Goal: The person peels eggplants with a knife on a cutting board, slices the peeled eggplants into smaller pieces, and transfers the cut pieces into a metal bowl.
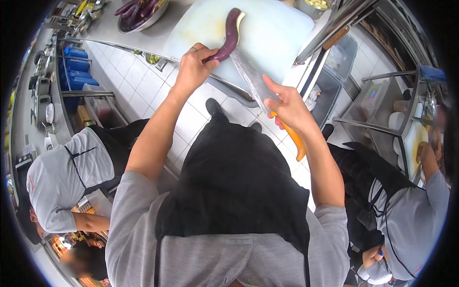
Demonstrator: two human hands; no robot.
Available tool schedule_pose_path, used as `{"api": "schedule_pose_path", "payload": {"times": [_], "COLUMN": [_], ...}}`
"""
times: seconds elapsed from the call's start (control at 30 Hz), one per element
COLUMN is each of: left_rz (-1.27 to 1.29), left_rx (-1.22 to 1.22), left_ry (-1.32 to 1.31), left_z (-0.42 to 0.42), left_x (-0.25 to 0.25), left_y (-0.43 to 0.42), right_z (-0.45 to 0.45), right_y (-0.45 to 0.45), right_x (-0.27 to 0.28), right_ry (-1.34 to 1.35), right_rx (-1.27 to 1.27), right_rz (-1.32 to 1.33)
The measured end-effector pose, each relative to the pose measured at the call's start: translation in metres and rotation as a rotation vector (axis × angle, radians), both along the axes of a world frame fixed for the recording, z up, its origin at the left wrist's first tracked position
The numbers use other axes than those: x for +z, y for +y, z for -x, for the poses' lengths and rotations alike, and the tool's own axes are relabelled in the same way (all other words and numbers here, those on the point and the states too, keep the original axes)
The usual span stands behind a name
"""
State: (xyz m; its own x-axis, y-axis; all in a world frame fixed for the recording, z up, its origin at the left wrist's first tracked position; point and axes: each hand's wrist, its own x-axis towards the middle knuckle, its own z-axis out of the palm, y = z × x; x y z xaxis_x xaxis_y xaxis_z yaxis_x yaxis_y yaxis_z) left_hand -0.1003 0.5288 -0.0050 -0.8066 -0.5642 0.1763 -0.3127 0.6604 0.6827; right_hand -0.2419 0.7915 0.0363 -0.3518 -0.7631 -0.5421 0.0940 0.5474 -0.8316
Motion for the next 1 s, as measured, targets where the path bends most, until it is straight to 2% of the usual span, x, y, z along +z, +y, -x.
{"api": "schedule_pose_path", "payload": {"times": [1.0], "left_rz": [-0.021], "left_rx": [0.187], "left_ry": [0.010], "left_z": [0.019], "left_x": [0.000], "left_y": [0.017], "right_z": [-0.025], "right_y": [0.007], "right_x": [0.010], "right_ry": [0.144], "right_rx": [0.059], "right_rz": [-0.098]}}
